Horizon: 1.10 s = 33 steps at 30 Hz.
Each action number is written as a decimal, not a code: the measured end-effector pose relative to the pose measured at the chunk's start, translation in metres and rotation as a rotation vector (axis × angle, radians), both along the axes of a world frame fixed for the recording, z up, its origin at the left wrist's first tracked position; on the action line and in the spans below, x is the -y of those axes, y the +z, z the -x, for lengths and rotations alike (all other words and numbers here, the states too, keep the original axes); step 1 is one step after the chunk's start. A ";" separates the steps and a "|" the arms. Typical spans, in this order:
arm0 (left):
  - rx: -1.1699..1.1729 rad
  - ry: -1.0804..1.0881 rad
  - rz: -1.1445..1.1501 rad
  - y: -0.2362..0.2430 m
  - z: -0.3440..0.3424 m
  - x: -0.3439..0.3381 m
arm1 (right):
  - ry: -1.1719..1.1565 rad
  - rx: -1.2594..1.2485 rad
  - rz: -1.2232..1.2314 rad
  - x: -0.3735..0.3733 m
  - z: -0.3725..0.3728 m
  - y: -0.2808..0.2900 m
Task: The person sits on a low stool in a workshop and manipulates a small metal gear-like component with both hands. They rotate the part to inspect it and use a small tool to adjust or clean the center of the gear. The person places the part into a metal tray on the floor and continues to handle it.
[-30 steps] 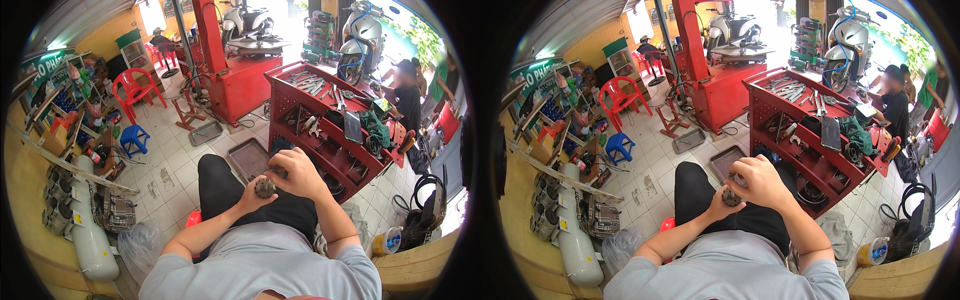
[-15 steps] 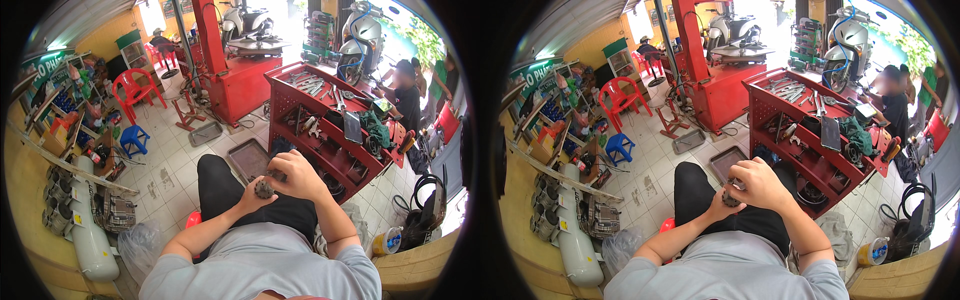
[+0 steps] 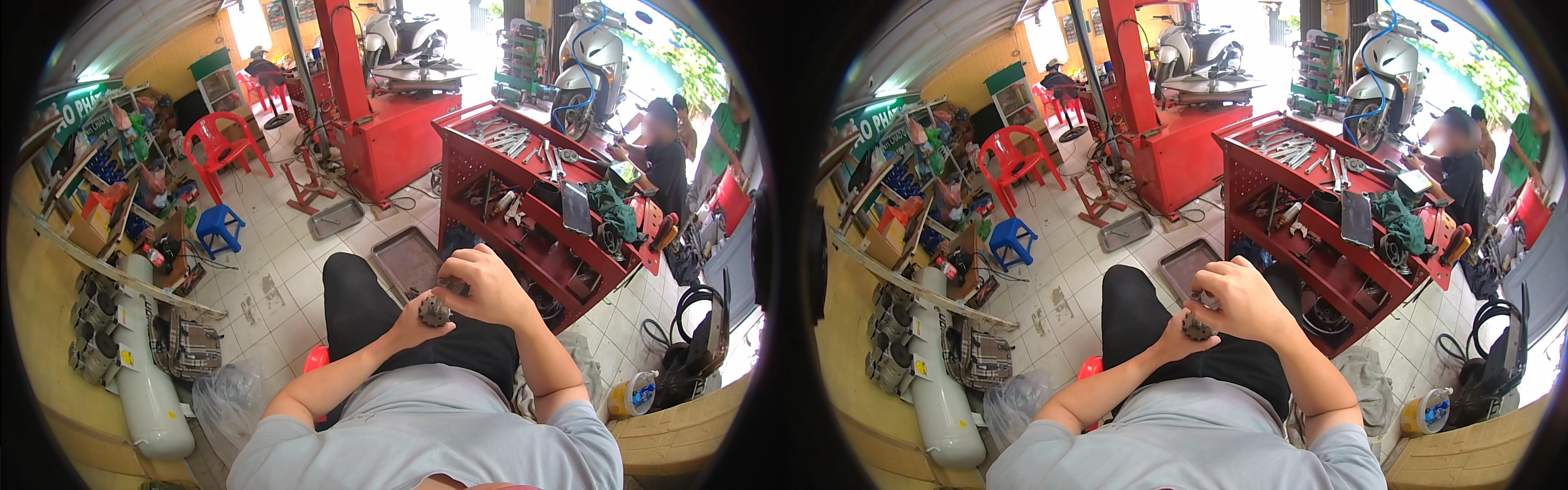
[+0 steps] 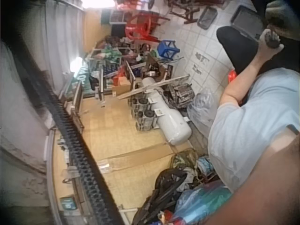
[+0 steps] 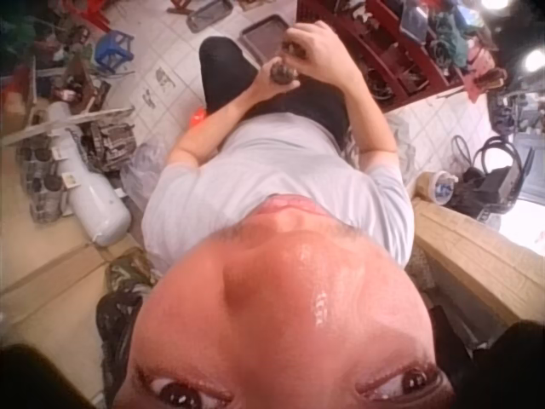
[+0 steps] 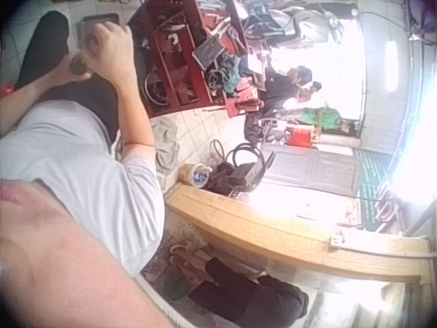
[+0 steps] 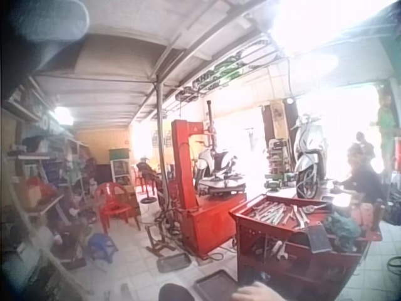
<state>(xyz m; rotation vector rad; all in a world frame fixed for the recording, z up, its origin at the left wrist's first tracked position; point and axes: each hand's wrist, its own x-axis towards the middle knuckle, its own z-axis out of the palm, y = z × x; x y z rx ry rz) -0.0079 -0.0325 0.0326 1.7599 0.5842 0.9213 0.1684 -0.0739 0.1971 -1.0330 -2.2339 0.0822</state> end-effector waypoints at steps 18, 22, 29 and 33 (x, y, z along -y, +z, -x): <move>0.061 -0.051 -0.055 0.004 -0.001 -0.005 | 0.024 -0.035 -0.110 -0.005 0.001 -0.004; 0.065 -0.033 -0.031 0.003 -0.001 -0.005 | 0.021 -0.046 -0.118 -0.005 0.001 -0.004; 0.031 0.021 -0.046 0.003 0.000 -0.004 | 0.028 -0.045 -0.117 -0.004 0.000 -0.004; 0.031 0.047 -0.078 0.003 -0.001 -0.003 | 0.026 -0.034 -0.109 -0.004 0.000 -0.003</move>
